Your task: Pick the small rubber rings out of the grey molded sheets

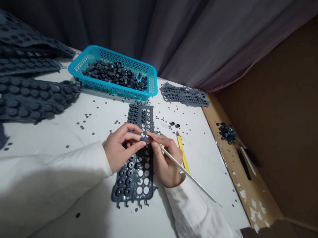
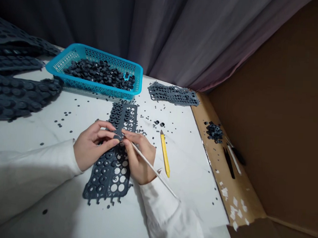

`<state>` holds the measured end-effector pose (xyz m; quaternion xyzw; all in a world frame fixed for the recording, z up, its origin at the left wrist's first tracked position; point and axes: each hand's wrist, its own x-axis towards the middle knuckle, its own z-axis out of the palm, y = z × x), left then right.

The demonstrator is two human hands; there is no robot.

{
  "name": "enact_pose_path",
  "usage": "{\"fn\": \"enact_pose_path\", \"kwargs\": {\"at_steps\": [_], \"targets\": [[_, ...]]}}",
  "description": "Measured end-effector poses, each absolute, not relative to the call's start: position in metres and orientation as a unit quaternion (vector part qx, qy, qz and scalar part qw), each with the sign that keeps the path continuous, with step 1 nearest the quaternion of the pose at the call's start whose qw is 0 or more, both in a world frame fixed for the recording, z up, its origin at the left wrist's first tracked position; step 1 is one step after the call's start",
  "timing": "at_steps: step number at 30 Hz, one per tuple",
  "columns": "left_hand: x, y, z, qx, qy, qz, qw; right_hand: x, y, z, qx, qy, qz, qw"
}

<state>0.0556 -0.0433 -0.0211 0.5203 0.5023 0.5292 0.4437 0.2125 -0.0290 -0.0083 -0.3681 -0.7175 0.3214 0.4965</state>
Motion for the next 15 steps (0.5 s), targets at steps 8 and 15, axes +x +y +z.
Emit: {"fn": "enact_pose_path", "kwargs": {"at_steps": [8, 15], "targets": [[0.0553, -0.0455, -0.0227, 0.521, 0.506, 0.534, 0.432, 0.2043, -0.0273, -0.0075, -0.351, -0.558, 0.497, 0.564], [0.0570, -0.0438, -0.0196, 0.497, 0.495, 0.561, 0.440, 0.2066, -0.0315, -0.0041, -0.336, -0.592, 0.504, 0.531]]}}
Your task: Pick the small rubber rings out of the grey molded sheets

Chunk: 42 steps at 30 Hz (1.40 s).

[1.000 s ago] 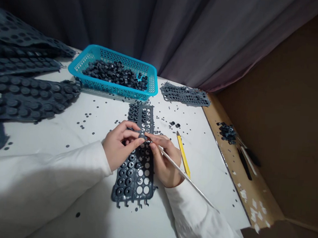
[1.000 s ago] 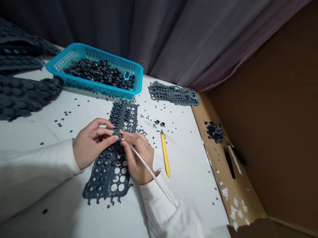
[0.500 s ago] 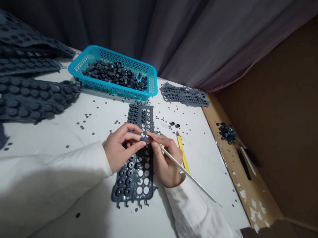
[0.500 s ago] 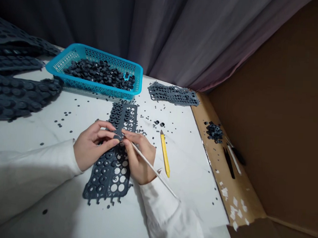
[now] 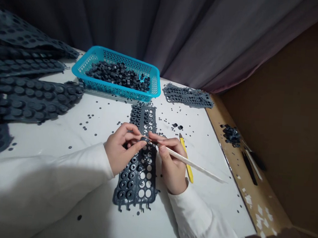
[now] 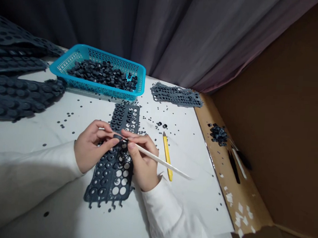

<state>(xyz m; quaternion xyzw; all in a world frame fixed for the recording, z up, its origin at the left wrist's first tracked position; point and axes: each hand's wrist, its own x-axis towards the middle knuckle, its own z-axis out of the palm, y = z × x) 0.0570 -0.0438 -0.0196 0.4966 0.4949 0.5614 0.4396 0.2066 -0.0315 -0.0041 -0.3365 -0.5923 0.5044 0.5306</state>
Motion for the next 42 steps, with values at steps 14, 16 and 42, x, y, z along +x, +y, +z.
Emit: {"fn": "enact_pose_path", "kwargs": {"at_steps": [14, 16, 42], "targets": [[0.0555, -0.0445, -0.0220, 0.512, 0.493, 0.556, 0.430, 0.2037, -0.0327, -0.0055, -0.332, -0.616, 0.464, 0.544], [0.0556, -0.0442, -0.0217, 0.513, 0.494, 0.552, 0.433, 0.2031, -0.0327, -0.0059, -0.328, -0.611, 0.467, 0.549], [0.0548, -0.0412, -0.0201, 0.472, 0.522, 0.536, 0.467, 0.2048, -0.0310, -0.0090, -0.312, -0.623, 0.459, 0.551]]}}
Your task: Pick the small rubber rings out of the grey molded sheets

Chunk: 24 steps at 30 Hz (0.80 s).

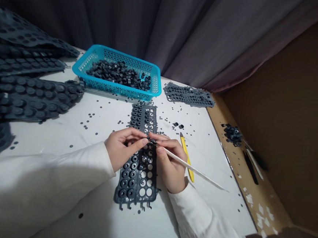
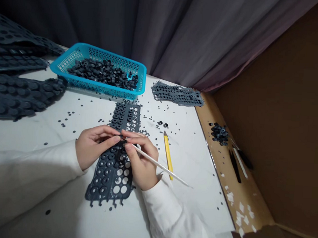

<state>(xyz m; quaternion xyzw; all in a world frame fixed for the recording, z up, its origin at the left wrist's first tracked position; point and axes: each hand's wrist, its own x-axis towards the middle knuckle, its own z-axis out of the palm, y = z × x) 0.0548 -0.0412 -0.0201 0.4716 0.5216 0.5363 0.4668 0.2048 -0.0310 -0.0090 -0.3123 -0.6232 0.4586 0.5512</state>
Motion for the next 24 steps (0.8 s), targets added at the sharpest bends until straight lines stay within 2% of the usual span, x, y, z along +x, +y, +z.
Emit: {"fn": "enact_pose_path", "kwargs": {"at_steps": [24], "targets": [[0.0548, -0.0391, -0.0176, 0.448, 0.507, 0.525, 0.516, 0.2050, -0.0300, -0.0087, -0.322, -0.624, 0.453, 0.550]]}}
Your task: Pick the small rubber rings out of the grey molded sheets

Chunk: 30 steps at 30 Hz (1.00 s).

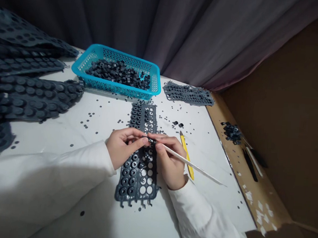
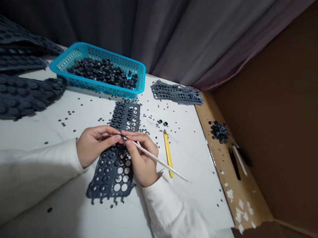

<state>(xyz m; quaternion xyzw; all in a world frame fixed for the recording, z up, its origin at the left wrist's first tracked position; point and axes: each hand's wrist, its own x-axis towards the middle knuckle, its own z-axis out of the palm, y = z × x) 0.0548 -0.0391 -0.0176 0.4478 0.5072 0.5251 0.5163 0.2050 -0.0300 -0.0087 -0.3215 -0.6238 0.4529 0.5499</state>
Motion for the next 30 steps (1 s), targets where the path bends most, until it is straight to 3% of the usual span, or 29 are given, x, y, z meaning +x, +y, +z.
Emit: {"fn": "enact_pose_path", "kwargs": {"at_steps": [30], "targets": [[0.0541, -0.0393, -0.0173, 0.454, 0.507, 0.512, 0.525, 0.2075, -0.0321, -0.0125, -0.352, -0.638, 0.423, 0.539]]}}
